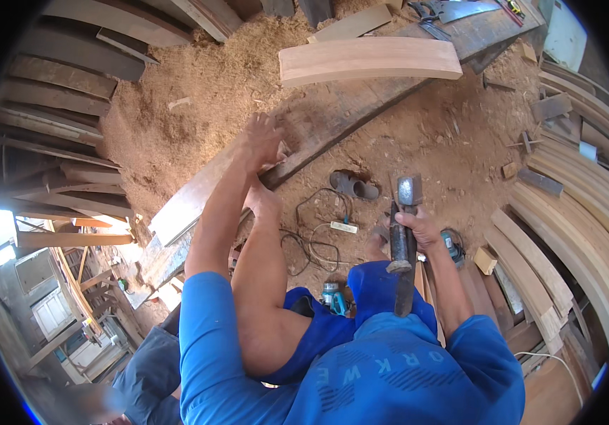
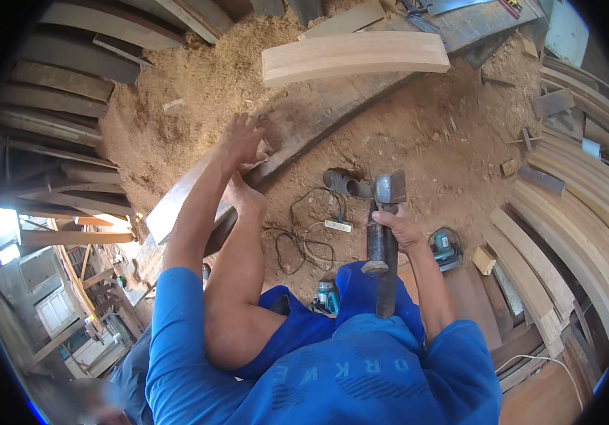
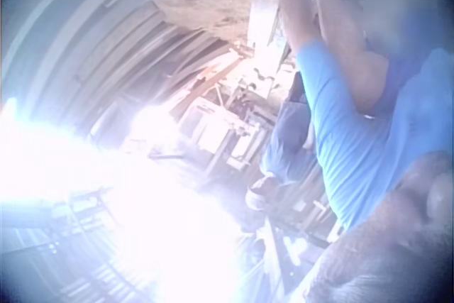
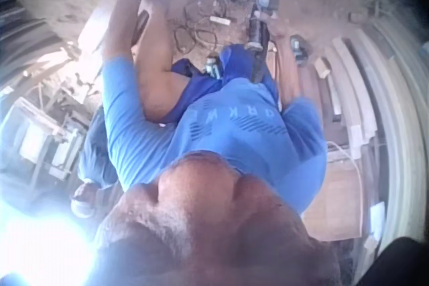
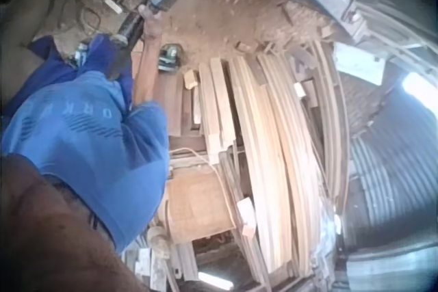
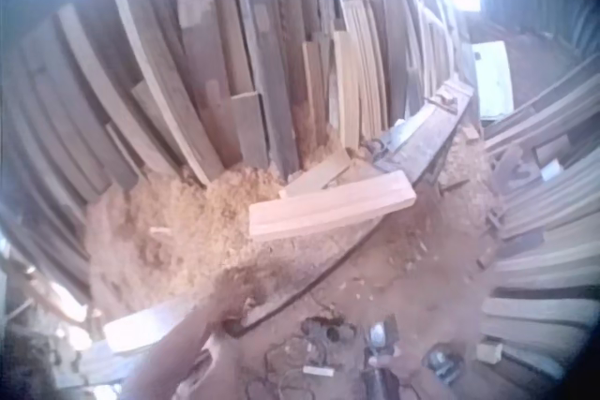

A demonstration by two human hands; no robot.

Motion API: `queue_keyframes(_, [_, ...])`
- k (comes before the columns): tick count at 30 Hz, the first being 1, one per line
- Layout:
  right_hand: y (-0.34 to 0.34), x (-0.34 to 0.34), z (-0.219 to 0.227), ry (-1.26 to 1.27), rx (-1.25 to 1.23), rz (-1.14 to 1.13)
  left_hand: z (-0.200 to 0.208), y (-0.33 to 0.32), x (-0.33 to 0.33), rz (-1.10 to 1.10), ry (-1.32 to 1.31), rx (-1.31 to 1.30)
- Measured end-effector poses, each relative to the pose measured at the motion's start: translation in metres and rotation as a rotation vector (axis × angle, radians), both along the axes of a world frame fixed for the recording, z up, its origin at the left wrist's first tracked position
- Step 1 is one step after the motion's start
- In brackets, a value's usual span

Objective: The person shapes a piece of wood using an axe, then picks up and turns the wood by hand.

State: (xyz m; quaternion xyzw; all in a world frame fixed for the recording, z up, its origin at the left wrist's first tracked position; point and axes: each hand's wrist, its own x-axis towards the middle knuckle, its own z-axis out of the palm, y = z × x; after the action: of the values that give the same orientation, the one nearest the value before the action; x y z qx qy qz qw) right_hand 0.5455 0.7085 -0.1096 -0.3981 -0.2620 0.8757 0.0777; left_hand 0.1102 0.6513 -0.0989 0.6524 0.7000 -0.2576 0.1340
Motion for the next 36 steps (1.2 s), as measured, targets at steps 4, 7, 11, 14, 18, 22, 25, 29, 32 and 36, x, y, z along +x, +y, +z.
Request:
queue_keyframes(4, [-0.005,0.015,0.004,-0.046,-0.027,-0.034,-0.007,0.014,0.023,0.06,-0.029,-0.258])
queue_keyframes(7, [-0.005,0.03,0.002,-0.066,-0.019,-0.073,0.015,0.018,0.059,0.295,-0.303,-0.414])
queue_keyframes(11, [-0.006,0.037,0.005,-0.021,-0.032,-0.045,0.004,-0.004,0.042,0.114,-0.261,0.163])
queue_keyframes(14, [-0.003,0.038,0.016,-0.061,-0.063,-0.014,0.01,0.02,0.016,0.206,0.012,-0.063])
queue_keyframes(18, [-0.002,0.063,-0.002,-0.095,-0.086,0.051,0.011,0.025,0.061,0.045,0.016,-0.403])
queue_keyframes(22, [0.006,0.081,0.0,-0.161,-0.005,0.065,0.033,-0.04,0.067,0.514,-0.959,-0.395])
queue_keyframes(25, [0.017,0.112,-0.012,-0.201,0.048,0.167,0.064,-0.126,0.041,0.829,-1.05,0.303])
queue_keyframes(29, [0.023,0.181,-0.044,-0.433,0.122,0.344,0.051,-0.232,0.049,1.549,-0.638,1.012])
queue_keyframes(32, [0.026,0.203,-0.032,-0.56,0.24,0.567,0.009,-0.334,0.09,1.657,-0.843,0.984])
queue_keyframes(36, [0.021,0.236,-0.01,-0.581,0.297,0.739,-0.048,-0.336,0.206,1.744,-0.97,0.787])
